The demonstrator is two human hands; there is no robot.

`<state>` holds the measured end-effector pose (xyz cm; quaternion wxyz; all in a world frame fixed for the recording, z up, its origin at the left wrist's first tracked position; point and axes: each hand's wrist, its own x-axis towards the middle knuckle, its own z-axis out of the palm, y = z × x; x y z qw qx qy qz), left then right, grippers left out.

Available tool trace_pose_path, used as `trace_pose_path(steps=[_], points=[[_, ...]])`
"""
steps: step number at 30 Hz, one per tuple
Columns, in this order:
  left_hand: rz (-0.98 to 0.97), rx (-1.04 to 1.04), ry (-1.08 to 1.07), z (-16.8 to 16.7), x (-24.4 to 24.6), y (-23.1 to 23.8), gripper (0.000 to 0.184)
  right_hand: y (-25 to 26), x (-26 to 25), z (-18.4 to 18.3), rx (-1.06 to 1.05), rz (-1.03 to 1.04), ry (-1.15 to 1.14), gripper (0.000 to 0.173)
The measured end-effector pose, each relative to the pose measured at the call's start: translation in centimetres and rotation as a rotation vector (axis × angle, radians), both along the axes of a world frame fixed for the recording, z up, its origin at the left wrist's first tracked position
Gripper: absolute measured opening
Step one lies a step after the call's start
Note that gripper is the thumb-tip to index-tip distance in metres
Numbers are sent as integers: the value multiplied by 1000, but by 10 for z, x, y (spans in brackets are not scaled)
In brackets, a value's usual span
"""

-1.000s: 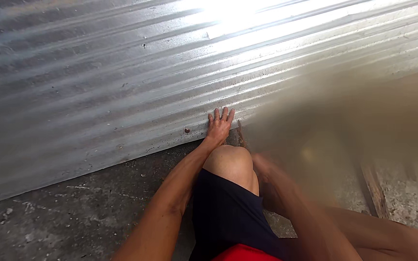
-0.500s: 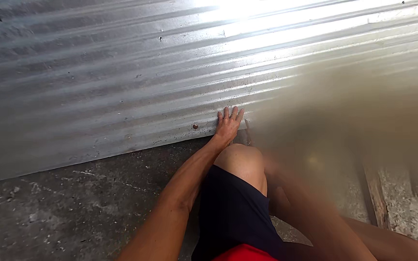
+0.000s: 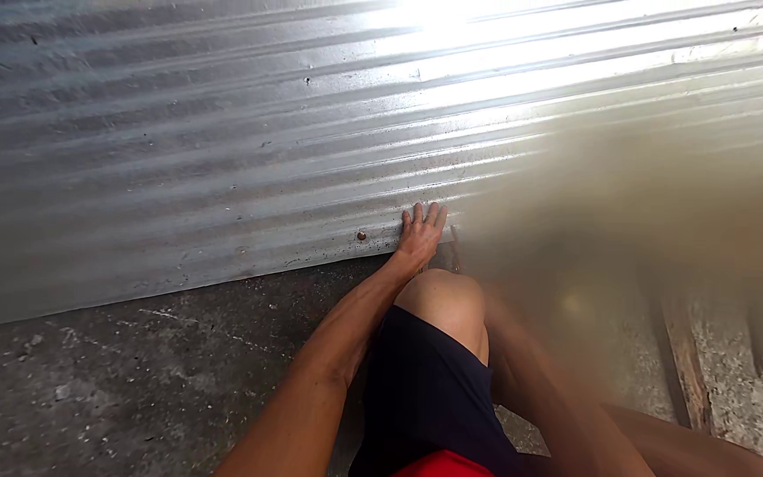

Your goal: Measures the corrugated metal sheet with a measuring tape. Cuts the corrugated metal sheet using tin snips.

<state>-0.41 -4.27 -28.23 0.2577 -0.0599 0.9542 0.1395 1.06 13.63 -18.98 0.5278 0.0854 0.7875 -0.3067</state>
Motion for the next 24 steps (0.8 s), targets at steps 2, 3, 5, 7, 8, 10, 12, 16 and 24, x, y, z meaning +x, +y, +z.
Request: trace_pose_path(steps=[2, 3, 5, 7, 8, 10, 12, 16, 24], points=[[-4, -9, 7, -3, 2, 1, 103, -4, -3, 7, 40, -28, -29, 11], [-7, -12, 10, -3, 2, 1, 102, -8, -7, 18, 78, -28, -69, 10], [-5, -10, 3, -1, 2, 1, 101, -12, -15, 26, 132, 6, -129, 8], [-2, 5, -4, 2, 2, 0, 103, -8, -18, 19, 124, 23, -148, 9], [1, 13, -5, 3, 2, 1, 105, -4, -15, 11, 110, 8, -136, 9], [2, 19, 5, 3, 2, 1, 105, 1, -8, 8, 95, 56, -96, 11], [3, 18, 8, 3, 1, -1, 104, 4, -5, 3, 111, 113, -56, 23], [16, 67, 16, 10, -1, -3, 106, -14, -5, 33, 202, 191, -11, 29], [11, 43, 6, 13, -3, -5, 102, -1, 0, 12, 82, 132, 40, 23]])
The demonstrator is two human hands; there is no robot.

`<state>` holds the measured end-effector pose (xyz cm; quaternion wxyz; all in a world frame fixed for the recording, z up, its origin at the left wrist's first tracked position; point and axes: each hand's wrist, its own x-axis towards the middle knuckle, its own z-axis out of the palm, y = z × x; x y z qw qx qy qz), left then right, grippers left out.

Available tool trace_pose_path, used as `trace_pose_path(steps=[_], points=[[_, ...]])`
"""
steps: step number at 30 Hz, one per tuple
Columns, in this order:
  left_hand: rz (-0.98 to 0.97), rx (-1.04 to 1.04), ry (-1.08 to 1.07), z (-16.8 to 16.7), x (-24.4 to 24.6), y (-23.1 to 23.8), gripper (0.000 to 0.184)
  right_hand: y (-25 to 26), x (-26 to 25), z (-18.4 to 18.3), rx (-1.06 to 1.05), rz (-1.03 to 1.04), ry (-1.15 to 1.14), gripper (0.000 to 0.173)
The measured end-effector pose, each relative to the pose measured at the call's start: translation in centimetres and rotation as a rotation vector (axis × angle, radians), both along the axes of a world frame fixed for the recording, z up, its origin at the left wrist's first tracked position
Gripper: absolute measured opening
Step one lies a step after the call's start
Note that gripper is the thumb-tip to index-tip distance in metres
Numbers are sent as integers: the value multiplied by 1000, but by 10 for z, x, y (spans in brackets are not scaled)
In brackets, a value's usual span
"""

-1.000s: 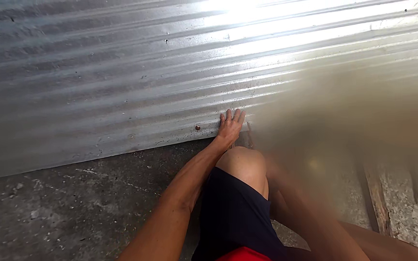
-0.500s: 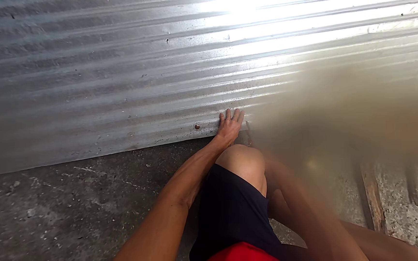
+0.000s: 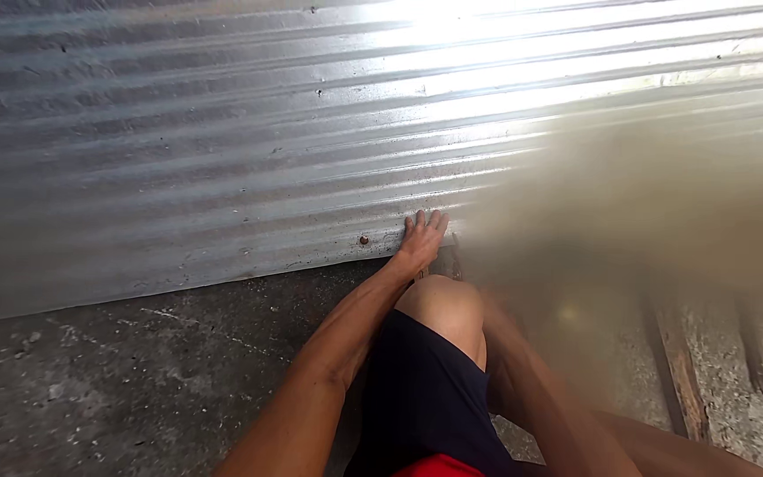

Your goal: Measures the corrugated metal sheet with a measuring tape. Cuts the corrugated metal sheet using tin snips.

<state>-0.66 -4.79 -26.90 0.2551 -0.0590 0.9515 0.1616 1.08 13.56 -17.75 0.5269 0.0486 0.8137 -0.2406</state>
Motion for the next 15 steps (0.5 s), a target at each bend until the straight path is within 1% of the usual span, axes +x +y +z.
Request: trace_pose_path(steps=[2, 5, 8, 10, 12, 15], points=[[1, -2, 7, -1, 0, 0, 100, -3, -2, 9, -13, -79, -23, 14], [-2, 7, 18, -1, 1, 0, 100, -6, -10, 18, 20, -19, -77, 19], [6, -1, 26, -2, -1, -1, 100, -13, -14, 34, 40, 13, -83, 28], [5, -10, 28, -4, -1, 0, 101, -19, -18, 51, 91, 46, -95, 30], [0, -12, 18, -8, 2, 1, 104, -16, -19, 42, 104, 70, -86, 32], [-9, -11, 6, -13, 3, 3, 106, -9, -22, 28, 49, 24, -69, 31]])
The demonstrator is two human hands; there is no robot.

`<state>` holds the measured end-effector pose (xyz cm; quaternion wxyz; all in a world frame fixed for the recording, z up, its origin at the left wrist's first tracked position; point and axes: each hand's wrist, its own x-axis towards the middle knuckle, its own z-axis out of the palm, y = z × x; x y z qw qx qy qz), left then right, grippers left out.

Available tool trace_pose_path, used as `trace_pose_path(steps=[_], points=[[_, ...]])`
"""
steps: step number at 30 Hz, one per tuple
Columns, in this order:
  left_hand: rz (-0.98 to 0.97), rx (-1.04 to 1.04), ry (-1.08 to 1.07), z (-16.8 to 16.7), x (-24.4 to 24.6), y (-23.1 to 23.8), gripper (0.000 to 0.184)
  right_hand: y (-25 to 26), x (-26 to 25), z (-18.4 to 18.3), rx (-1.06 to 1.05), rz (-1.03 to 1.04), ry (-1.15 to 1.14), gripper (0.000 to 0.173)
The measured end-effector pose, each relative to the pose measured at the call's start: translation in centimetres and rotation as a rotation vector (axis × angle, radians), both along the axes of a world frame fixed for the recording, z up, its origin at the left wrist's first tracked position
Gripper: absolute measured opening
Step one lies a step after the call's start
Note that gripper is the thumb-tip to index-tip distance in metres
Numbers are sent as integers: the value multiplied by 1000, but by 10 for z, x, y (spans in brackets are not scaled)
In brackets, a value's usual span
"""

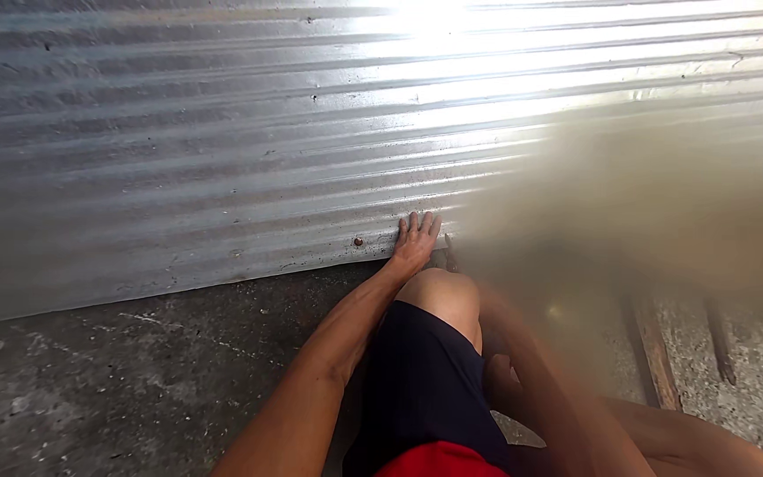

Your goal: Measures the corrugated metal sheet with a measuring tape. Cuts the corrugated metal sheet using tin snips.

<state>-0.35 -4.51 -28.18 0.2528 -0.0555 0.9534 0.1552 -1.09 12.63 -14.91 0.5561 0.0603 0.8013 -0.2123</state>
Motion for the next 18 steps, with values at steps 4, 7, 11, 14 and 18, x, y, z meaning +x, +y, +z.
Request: trace_pose_path(steps=[4, 7, 11, 14, 18], points=[[14, -7, 35, -11, 6, 4, 106, 3, -1, -10, -78, 8, -6, 32], [61, -11, 123, -22, 11, 9, 99, 15, 2, -27, -200, -52, -1, 32], [38, -88, 156, -34, 19, 9, 95, 43, 15, -61, -450, -275, -90, 58], [59, -74, 135, -34, 15, 7, 87, 42, 18, -66, -490, -407, -134, 48], [21, -42, 65, -14, 6, 3, 80, 25, 15, -43, -368, -570, -319, 18]])
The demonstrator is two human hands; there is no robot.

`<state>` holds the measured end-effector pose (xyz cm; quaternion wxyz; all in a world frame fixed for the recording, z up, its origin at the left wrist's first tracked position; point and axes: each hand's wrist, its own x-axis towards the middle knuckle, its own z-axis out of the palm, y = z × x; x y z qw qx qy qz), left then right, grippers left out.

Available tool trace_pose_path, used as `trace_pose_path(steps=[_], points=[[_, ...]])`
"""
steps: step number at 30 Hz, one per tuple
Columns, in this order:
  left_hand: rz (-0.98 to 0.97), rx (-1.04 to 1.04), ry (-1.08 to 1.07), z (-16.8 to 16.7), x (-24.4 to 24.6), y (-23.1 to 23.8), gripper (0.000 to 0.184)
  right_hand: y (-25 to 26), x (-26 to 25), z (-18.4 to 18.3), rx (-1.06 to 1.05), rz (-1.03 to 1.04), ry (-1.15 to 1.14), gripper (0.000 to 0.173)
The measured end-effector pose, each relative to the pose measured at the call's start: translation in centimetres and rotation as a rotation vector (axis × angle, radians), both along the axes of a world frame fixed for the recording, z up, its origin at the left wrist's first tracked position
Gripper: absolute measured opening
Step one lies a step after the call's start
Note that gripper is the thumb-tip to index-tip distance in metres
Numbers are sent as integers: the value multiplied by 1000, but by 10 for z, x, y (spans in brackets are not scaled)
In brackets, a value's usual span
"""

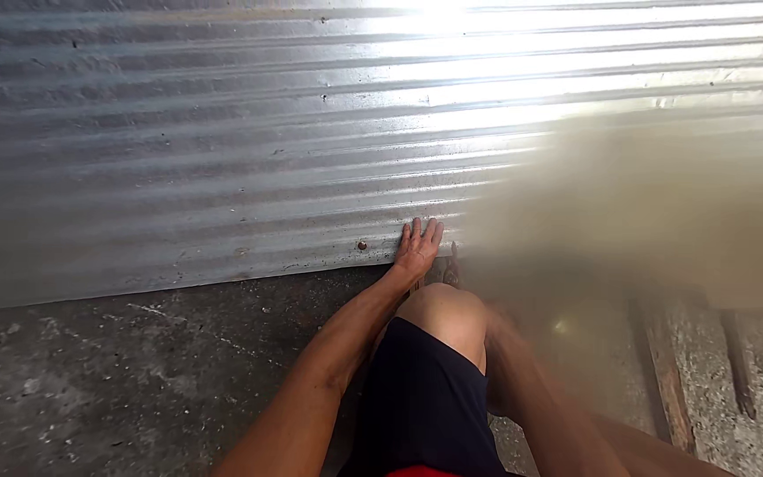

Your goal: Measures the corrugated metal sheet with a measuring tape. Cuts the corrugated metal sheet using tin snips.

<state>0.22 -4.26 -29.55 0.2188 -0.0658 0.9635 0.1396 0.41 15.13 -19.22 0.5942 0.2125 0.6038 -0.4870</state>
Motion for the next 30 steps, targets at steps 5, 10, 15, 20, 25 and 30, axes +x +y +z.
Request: trace_pose_path(steps=[5, 10, 15, 20, 25, 30], points=[[3, 35, -77, 11, -6, -4, 84, -11, -3, 15, 22, 30, -22, 19], [11, 93, -90, 15, -7, -6, 81, -13, -5, 16, 108, 167, 88, 23], [11, 130, -96, 26, -8, -10, 86, -19, -9, 31, 171, 275, 145, 26], [18, 135, -83, 33, -11, -13, 86, -13, -6, 21, 148, 219, 162, 30], [-67, 55, -29, 50, -4, -10, 86, -4, -6, 38, 114, 302, 173, 23], [-100, 65, -75, 51, 7, -1, 89, -2, 2, 57, 218, 371, 136, 17]])
